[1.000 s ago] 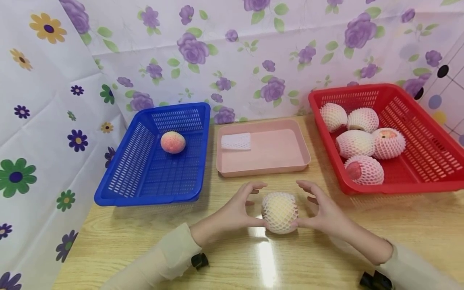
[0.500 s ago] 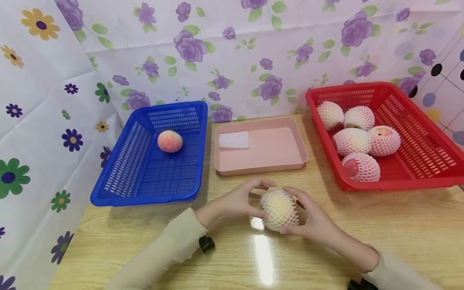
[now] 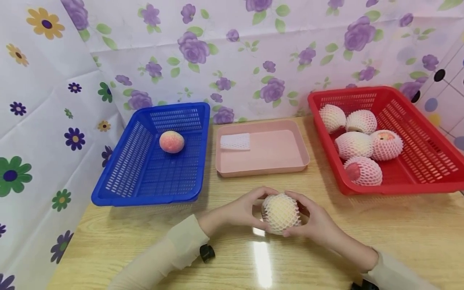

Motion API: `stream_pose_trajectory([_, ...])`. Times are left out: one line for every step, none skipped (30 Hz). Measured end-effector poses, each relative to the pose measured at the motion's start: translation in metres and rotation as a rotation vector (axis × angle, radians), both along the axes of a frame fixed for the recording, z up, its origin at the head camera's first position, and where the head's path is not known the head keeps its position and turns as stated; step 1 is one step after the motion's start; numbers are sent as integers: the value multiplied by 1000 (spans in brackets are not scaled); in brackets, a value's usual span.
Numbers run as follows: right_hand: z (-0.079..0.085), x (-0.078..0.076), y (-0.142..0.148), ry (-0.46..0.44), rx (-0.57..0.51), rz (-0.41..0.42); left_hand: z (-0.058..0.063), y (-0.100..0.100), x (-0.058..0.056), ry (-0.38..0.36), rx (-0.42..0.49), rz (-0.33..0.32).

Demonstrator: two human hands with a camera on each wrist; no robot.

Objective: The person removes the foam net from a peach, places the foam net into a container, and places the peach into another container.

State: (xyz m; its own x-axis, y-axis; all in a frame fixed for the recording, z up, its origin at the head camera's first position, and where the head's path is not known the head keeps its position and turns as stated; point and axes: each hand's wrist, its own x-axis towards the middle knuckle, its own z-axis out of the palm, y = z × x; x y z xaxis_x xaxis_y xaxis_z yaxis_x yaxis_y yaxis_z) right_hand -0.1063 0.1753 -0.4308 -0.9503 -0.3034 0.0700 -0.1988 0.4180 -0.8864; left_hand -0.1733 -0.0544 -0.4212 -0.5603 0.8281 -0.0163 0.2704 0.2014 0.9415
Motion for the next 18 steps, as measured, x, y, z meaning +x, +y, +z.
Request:
stream_pose_trajectory([0,0,1,7,10,-8,0,1,1,29,-12,-6])
stream_pose_trajectory([1,0,2,15,21,-15,0,2,2,60,-25,-9])
stream_pose_trajectory([1,0,3,18,28,-21,-1,3,3,87,-36,-8])
stream_pose_trajectory([2,0,4,23,33,-24,0,4,3,105,-48,-1])
stream_pose_trajectory([2,-1,4,22,34,-28,-1,5,4,98,-51,9])
stream_pose_trajectory([2,-1,4,25,38,-31,-1,6,4,92,-48,20])
stream_pose_trajectory([2,-1,4,29,44,-34,-1,7,4,74,-41,30])
stream_pose_trajectory([3,-1,4,32,47,-38,-1,7,5,63,-43,44])
stream_pose_trajectory([3,-1,4,34,47,-40,-1,8,6,55,-51,55])
stream_pose_trajectory([3,-1,4,39,49,-42,-1,9,7,54,-62,68])
stream_pose_trajectory([3,-1,4,44,50,-46,0,9,8,56,-80,83])
stream_pose_trajectory([3,-1,3,49,50,-49,1,10,10,63,-98,95])
stream_pose_trajectory([3,-1,3,50,47,-52,2,10,11,66,-119,106])
stream_pose_trajectory([3,0,3,49,42,-56,4,10,13,74,-139,116])
stream_pose_trajectory([3,0,3,47,33,-59,6,10,14,73,-151,124])
stream_pose_trajectory([4,0,3,44,25,-64,7,11,15,51,-146,129])
stream_pose_trajectory([4,1,3,41,12,-69,8,11,15,25,-135,133])
stream_pose_trajectory([4,1,2,40,1,-74,8,11,16,-3,-114,133])
